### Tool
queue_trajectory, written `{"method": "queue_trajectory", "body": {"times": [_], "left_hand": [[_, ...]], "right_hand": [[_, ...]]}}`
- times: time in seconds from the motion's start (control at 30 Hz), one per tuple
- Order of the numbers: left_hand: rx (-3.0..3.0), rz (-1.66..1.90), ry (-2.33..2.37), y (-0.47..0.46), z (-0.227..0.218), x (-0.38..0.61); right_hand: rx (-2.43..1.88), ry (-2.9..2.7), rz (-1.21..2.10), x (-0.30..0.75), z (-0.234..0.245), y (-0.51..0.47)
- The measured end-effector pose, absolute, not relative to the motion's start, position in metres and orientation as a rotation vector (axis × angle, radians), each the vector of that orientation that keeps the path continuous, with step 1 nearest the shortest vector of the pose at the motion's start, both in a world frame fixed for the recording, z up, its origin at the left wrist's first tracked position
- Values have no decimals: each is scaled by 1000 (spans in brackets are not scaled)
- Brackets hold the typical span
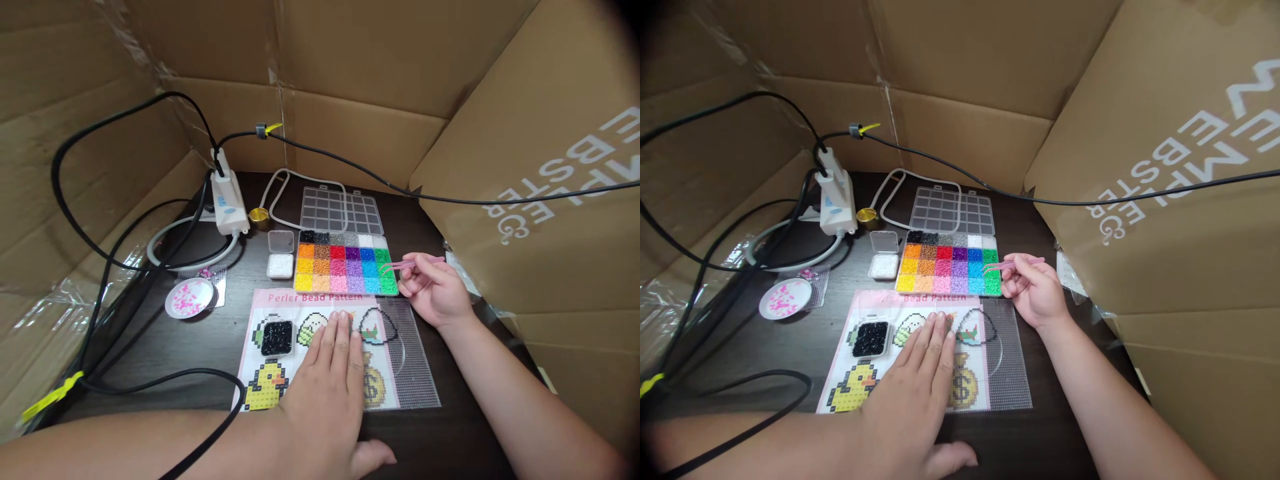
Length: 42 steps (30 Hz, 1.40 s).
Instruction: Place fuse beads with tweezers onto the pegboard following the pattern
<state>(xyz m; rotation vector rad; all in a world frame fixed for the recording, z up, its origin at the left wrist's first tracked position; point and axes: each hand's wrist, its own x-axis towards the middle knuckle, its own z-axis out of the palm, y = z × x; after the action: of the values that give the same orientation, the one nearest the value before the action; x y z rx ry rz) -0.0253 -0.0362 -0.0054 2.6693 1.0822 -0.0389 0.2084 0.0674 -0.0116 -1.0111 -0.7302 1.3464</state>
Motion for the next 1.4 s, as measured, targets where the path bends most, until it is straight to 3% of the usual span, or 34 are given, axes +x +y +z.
{"method": "queue_trajectory", "body": {"times": [1.4], "left_hand": [[2667,-59,1084,-33,-9,-26]], "right_hand": [[-1048,-735,1320,210,-13,69]]}}
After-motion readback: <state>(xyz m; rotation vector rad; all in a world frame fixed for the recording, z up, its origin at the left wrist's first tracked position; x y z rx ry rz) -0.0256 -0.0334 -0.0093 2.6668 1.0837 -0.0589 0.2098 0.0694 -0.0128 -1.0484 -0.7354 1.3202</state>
